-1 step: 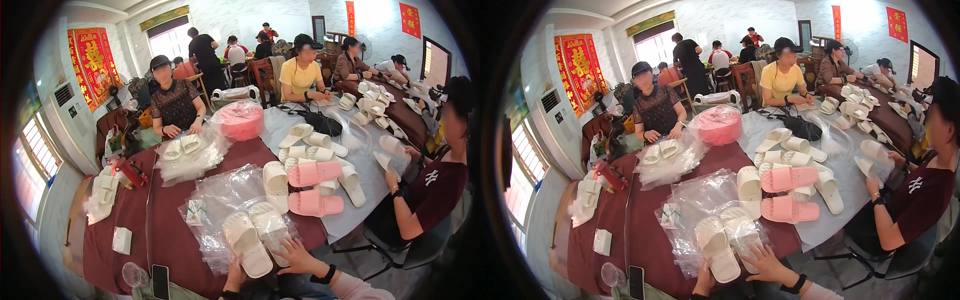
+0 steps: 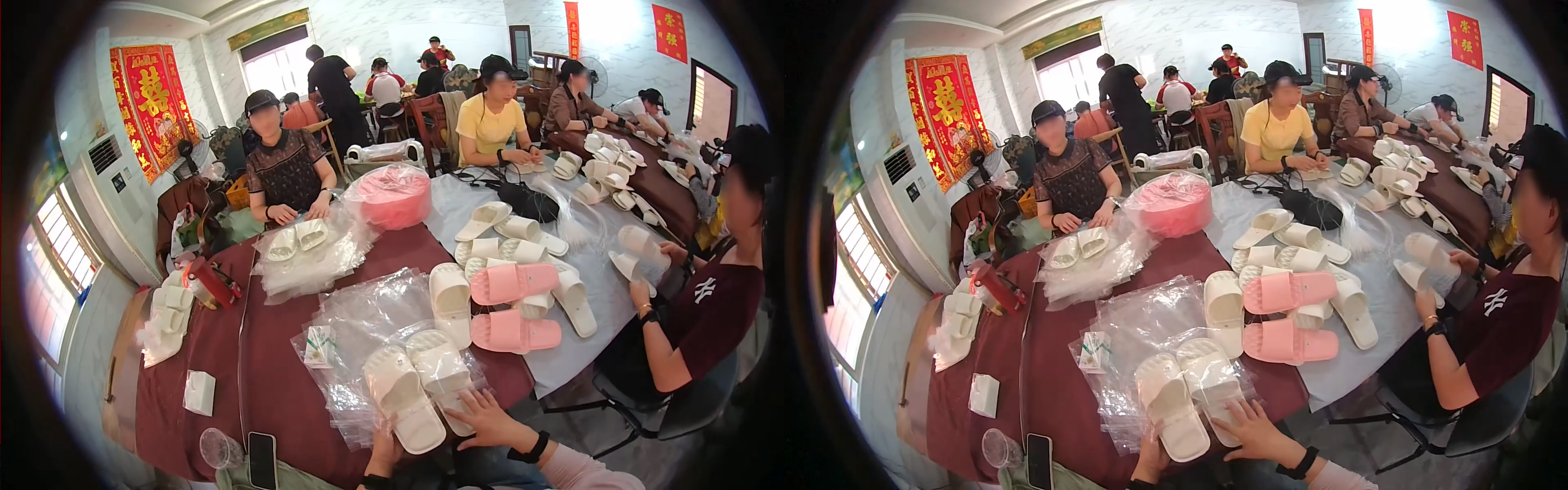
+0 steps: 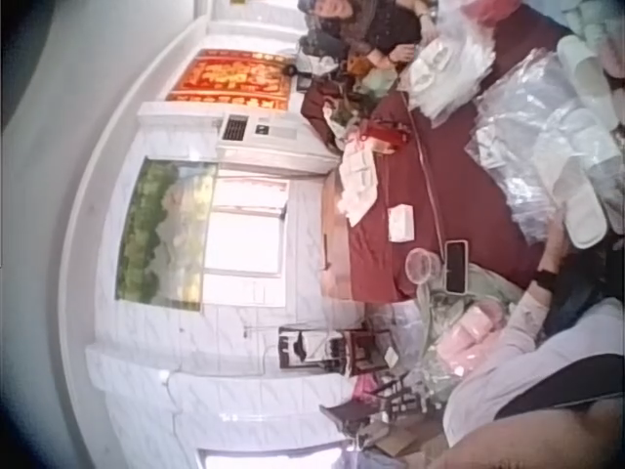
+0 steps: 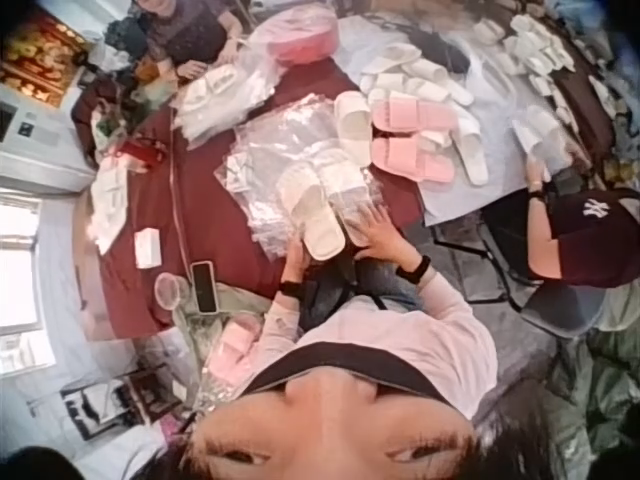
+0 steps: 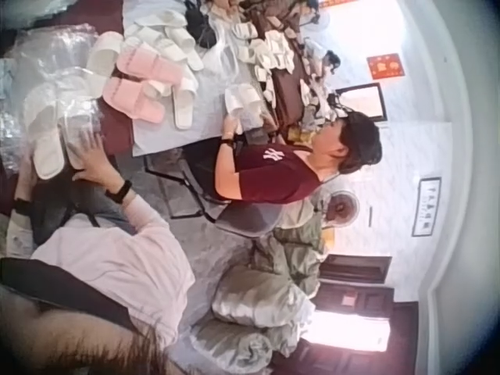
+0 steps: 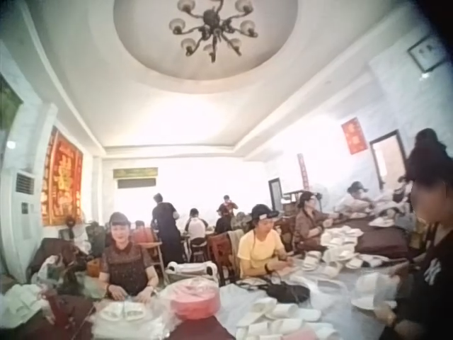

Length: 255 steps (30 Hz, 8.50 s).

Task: Packing finished slippers into plastic bags in a manufacturing setting.

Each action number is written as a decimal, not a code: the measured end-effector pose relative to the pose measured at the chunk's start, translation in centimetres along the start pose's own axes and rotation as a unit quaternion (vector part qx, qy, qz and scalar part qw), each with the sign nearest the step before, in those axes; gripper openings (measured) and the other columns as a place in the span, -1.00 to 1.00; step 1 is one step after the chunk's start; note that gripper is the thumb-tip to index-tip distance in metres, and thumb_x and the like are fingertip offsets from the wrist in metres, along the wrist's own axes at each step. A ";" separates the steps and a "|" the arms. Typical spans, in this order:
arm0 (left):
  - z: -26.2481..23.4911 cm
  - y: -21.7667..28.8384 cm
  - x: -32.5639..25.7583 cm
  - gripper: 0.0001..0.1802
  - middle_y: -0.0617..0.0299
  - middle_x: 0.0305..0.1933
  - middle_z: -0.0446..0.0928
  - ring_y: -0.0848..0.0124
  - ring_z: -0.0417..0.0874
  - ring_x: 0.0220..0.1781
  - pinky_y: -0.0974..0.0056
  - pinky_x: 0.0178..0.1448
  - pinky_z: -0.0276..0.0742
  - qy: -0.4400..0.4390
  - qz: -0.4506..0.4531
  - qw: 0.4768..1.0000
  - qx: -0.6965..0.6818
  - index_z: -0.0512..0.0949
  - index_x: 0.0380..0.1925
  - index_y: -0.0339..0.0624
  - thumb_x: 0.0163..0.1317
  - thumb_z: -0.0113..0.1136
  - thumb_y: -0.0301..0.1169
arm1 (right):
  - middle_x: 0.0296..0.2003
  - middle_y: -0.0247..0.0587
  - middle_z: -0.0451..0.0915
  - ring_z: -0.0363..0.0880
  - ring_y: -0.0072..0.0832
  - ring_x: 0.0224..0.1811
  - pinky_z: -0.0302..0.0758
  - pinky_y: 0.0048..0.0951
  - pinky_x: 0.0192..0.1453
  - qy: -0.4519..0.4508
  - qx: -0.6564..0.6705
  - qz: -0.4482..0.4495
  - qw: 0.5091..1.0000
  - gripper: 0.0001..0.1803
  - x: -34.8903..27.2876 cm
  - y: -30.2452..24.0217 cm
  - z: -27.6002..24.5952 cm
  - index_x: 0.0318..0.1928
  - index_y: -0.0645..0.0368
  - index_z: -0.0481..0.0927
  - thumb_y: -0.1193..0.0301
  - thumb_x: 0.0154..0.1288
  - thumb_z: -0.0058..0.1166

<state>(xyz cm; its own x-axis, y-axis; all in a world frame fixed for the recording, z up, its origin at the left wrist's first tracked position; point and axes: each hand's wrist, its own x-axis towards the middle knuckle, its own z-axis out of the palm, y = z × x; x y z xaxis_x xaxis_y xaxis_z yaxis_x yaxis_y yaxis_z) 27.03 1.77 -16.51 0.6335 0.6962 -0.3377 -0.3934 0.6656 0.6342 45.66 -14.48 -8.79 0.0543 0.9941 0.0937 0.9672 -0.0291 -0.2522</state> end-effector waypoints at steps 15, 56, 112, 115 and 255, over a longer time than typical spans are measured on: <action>-1.9 -0.9 0.8 -0.40 0.01 0.20 0.36 0.10 0.45 0.20 0.00 0.24 0.46 0.000 0.000 1.000 0.007 0.17 0.27 -0.18 0.17 -0.07 -0.66 | 0.27 0.03 0.24 0.18 -0.07 0.33 0.13 -0.02 0.36 0.163 0.096 0.063 0.980 0.00 -0.5 1.9 2.9 0.26 0.08 0.29 -0.10 -0.18 0.36; 0.2 -0.1 0.5 -0.46 -0.09 0.11 0.46 0.08 0.57 0.08 0.06 0.22 0.49 -0.014 0.034 0.999 0.027 0.27 0.17 -0.43 0.10 -0.05 -0.65 | -0.28 -0.27 0.54 0.49 -0.31 -0.20 0.33 -0.31 -0.10 0.206 0.045 0.026 0.977 -0.54 3.5 4.1 3.9 -0.20 0.15 0.57 0.15 -0.09 0.34; -4.5 -2.6 1.8 -0.55 0.09 0.21 0.36 0.20 0.44 0.22 0.11 0.16 0.51 -0.111 0.289 0.758 0.574 0.15 0.28 -0.14 0.49 -0.27 -0.21 | 0.15 -0.09 0.43 0.41 -0.18 0.18 0.42 -0.21 0.12 0.181 0.034 -0.105 0.977 -0.54 7.3 -2.0 5.2 0.08 0.04 0.51 0.22 0.16 0.15; -0.3 -1.2 -0.1 -0.46 0.08 0.11 0.44 0.25 0.48 0.15 0.19 0.13 0.47 -0.064 0.062 0.979 0.182 0.22 0.23 -0.22 0.47 -0.29 -0.05 | 0.11 -0.10 0.46 0.44 -0.19 0.14 0.40 -0.19 0.16 0.229 0.022 -0.085 0.969 -0.54 8.7 -2.0 5.6 0.08 0.01 0.52 0.22 0.15 0.15; -2.4 -3.0 0.0 -0.73 -0.06 -0.22 0.56 0.13 0.62 -0.20 0.15 -0.08 0.53 -0.055 0.210 0.873 0.437 0.53 -0.22 -0.36 0.31 -0.13 -0.42 | 0.04 0.04 0.49 0.51 -0.01 0.00 0.46 -0.19 0.12 0.260 0.159 -0.151 0.940 -0.43 1.3 -4.8 -0.1 0.06 0.17 0.53 0.10 0.11 0.27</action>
<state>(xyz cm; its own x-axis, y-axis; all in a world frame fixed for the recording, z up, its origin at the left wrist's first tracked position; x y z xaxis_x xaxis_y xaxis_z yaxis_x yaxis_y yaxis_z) 26.63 0.39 -20.06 0.6343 0.7677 0.0910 0.0218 -0.1355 0.9905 41.06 -13.05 -7.40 -0.0174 0.7638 0.6452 0.8393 0.3619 -0.4057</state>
